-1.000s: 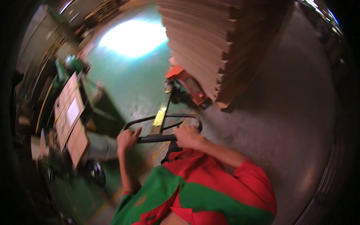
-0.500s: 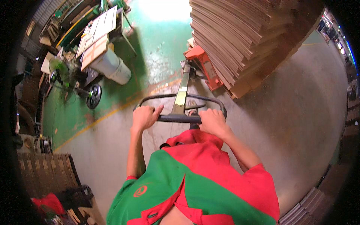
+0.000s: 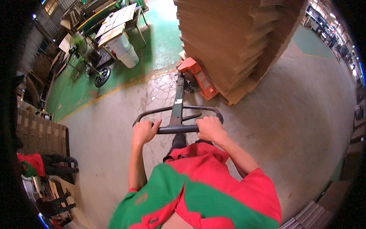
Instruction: The person uses a manual pallet jack to move a stack of cardboard sheets across a warehouse floor, then places one sheet on a workbench and measures it with a tape measure.
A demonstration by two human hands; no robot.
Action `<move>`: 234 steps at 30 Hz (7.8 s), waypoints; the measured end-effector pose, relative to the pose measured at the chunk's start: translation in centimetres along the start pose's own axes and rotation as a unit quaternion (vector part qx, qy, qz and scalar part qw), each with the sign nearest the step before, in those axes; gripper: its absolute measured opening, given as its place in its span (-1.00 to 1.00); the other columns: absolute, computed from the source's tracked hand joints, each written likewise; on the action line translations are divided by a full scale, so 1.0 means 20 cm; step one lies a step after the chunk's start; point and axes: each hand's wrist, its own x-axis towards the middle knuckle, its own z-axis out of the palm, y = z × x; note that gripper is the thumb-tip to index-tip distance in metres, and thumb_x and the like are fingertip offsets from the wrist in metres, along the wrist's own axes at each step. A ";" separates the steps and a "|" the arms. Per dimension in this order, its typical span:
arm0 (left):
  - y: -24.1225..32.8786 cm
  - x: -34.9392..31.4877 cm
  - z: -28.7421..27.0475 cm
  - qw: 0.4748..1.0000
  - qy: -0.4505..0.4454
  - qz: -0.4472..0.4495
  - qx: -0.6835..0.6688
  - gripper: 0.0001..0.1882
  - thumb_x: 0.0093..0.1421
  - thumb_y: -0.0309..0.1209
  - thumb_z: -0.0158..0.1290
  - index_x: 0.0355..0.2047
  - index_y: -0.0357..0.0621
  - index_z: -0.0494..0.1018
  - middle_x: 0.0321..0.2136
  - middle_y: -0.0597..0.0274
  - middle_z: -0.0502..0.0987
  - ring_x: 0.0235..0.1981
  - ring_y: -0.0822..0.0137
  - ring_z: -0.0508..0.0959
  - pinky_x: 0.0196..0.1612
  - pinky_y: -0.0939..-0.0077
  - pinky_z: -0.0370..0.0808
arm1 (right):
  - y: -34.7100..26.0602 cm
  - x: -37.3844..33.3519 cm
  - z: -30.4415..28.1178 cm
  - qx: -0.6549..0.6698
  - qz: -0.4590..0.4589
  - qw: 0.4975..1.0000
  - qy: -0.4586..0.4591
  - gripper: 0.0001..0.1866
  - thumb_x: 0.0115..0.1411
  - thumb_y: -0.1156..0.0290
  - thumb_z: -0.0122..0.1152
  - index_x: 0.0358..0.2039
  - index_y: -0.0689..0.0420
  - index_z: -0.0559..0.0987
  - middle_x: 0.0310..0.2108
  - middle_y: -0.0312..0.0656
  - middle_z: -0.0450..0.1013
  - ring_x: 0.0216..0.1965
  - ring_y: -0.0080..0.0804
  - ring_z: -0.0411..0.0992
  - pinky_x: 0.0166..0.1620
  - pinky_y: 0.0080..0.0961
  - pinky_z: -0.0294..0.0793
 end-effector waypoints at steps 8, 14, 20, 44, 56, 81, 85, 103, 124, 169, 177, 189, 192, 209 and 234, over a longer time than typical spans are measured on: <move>0.44 -1.10 0.35 0.999 -0.012 -0.047 -0.014 -0.23 0.27 0.21 -0.21 -0.60 -0.28 0.61 -0.55 -0.20 0.57 -0.42 -0.18 0.60 -0.24 0.01 0.50 | 0.10 -1.01 0.30 -0.024 -0.039 0.999 -0.021 -0.78 -0.06 0.32 0.24 -0.38 0.11 0.63 -0.39 0.05 0.56 -0.25 0.08 0.55 -0.17 -0.06 0.50; 0.72 -1.83 0.73 0.996 0.063 -0.055 0.014 -0.25 0.27 0.20 -0.20 -0.60 -0.23 0.61 -0.57 -0.16 0.57 -0.45 -0.16 0.60 -0.28 0.01 0.51 | 0.26 -1.71 0.63 -0.039 -0.095 0.994 0.040 -0.77 -0.07 0.28 0.24 -0.38 0.09 0.64 -0.38 0.05 0.56 -0.25 0.07 0.55 -0.16 -0.09 0.51; 1.15 -2.52 0.96 0.994 0.024 -0.107 -0.020 -0.19 0.28 0.24 -0.27 -0.62 -0.24 0.61 -0.59 -0.11 0.58 -0.49 -0.10 0.62 -0.34 0.03 0.51 | 0.42 -2.38 0.78 -0.069 -0.115 0.990 -0.035 -0.75 -0.11 0.21 0.30 -0.40 0.03 0.62 -0.39 0.03 0.55 -0.26 0.08 0.54 -0.19 -0.03 0.49; 4.84 -4.58 1.72 0.913 -0.254 0.182 -0.262 -0.22 0.20 0.26 -0.07 -0.31 -0.41 0.53 -0.33 -0.22 0.59 -0.24 -0.12 0.60 -0.19 0.05 0.51 | 3.18 -5.49 0.49 -0.120 -0.258 0.957 0.049 -0.78 -0.22 0.36 0.38 -0.59 0.12 0.51 -0.39 -0.11 0.49 -0.11 0.02 0.35 -0.02 -0.11 0.25; 4.61 -4.38 1.14 0.744 -0.158 0.377 -0.528 -0.30 0.04 0.05 0.22 -0.06 -0.37 0.43 -0.39 -0.16 0.56 -0.26 -0.06 0.59 -0.17 0.11 0.49 | 3.26 -4.98 -0.09 0.051 -0.248 0.876 0.411 -0.82 0.09 0.46 0.26 -0.47 0.22 0.42 -0.43 -0.16 0.41 -0.15 -0.25 0.34 -0.13 -0.22 0.37; 2.22 -0.46 0.24 0.703 0.494 0.246 -0.449 -0.54 -0.20 -0.60 0.20 -0.21 -0.13 0.39 -0.43 -0.07 0.56 -0.42 -0.10 0.59 -0.39 0.17 0.53 | 1.10 -2.73 0.00 0.338 0.310 0.626 0.631 -0.61 0.25 0.33 0.24 0.01 0.28 0.49 -0.23 -0.07 0.52 -0.28 -0.41 0.46 -0.29 -0.45 0.44; 2.37 0.11 0.22 0.707 0.375 0.330 -0.500 -0.53 -0.17 -0.59 0.15 -0.17 -0.09 0.37 -0.49 0.06 0.55 -0.46 -0.02 0.60 -0.42 0.24 0.52 | 0.97 -2.30 -0.11 0.182 0.350 0.559 0.729 -0.64 0.29 0.34 0.18 0.02 0.26 0.50 -0.28 -0.08 0.55 -0.39 -0.49 0.47 -0.46 -0.60 0.39; 3.17 0.72 0.26 0.757 0.297 0.379 -0.441 -0.52 -0.15 -0.45 0.27 -0.17 -0.13 0.38 -0.40 -0.11 0.55 -0.34 -0.13 0.58 -0.26 0.06 0.53 | 2.00 -1.97 -0.51 -0.018 0.415 0.547 0.727 -0.64 0.30 0.26 0.18 -0.03 0.26 0.60 -0.12 -0.02 0.56 -0.21 -0.31 0.52 -0.22 -0.38 0.50; 5.53 1.36 0.48 0.808 0.420 0.196 -0.364 -0.58 -0.02 -0.34 0.30 -0.18 -0.09 0.39 -0.50 0.05 0.60 -0.41 -0.07 0.61 -0.22 0.07 0.52 | 4.62 -2.36 -1.35 0.031 0.231 0.651 0.723 -0.77 0.25 0.29 0.27 -0.37 0.21 0.54 -0.57 -0.35 0.38 -0.53 -0.60 0.27 -0.41 -0.55 0.29; 7.86 4.52 0.17 0.733 0.636 0.000 -0.244 -0.59 -0.08 -0.41 0.31 -0.26 -0.18 0.36 -0.58 0.02 0.56 -0.53 0.00 0.60 -0.41 0.21 0.53 | 8.95 0.79 -3.75 0.101 -0.018 0.760 0.642 -0.69 0.21 0.22 0.23 -0.27 0.25 0.54 -0.44 -0.08 0.51 -0.42 -0.17 0.45 -0.28 -0.28 0.40; 7.95 5.67 -0.16 0.726 0.655 -0.081 -0.193 -0.59 -0.05 -0.34 0.30 -0.24 -0.14 0.37 -0.53 0.02 0.59 -0.44 -0.06 0.61 -0.24 0.13 0.52 | 9.12 1.53 -4.20 0.204 -0.043 0.763 0.612 -0.76 0.21 0.30 0.26 -0.31 0.24 0.55 -0.50 -0.16 0.46 -0.46 -0.33 0.37 -0.31 -0.39 0.38; 7.86 6.98 -0.15 0.698 0.689 -0.081 -0.178 -0.55 -0.05 -0.25 0.32 -0.22 -0.12 0.39 -0.60 0.06 0.57 -0.48 0.03 0.63 -0.38 0.17 0.55 | 9.62 2.67 -4.45 0.164 -0.089 0.755 0.629 -0.77 0.19 0.32 0.25 -0.35 0.26 0.54 -0.56 -0.19 0.44 -0.54 -0.39 0.39 -0.41 -0.39 0.36; 7.83 7.23 -0.86 0.711 0.678 -0.047 -0.179 -0.55 -0.05 -0.25 0.32 -0.22 -0.14 0.39 -0.60 0.05 0.57 -0.49 0.03 0.62 -0.38 0.18 0.55 | 9.43 2.95 -5.08 0.187 -0.068 0.753 0.627 -0.78 0.19 0.31 0.25 -0.34 0.23 0.56 -0.53 -0.16 0.47 -0.53 -0.36 0.40 -0.41 -0.37 0.36; 7.57 8.83 -1.04 0.659 0.685 -0.143 -0.277 -0.57 -0.14 -0.45 0.28 -0.30 -0.22 0.31 -0.55 -0.03 0.48 -0.46 -0.08 0.57 -0.42 0.15 0.47 | 9.71 6.25 -5.90 0.142 -0.208 0.751 0.610 -0.63 0.18 0.24 0.26 -0.17 0.31 0.60 -0.22 -0.02 0.58 -0.17 -0.10 0.53 -0.08 -0.20 0.45; 4.23 10.16 -1.84 0.674 0.651 -0.085 -0.339 -0.63 -0.16 -0.46 0.25 -0.39 -0.20 0.29 -0.53 0.00 0.42 -0.45 -0.06 0.53 -0.41 0.15 0.46 | 6.98 8.99 -5.75 0.161 -0.198 0.769 0.586 -0.56 0.21 0.21 0.17 -0.08 0.34 0.57 -0.10 0.07 0.54 -0.11 -0.06 0.53 -0.06 -0.16 0.47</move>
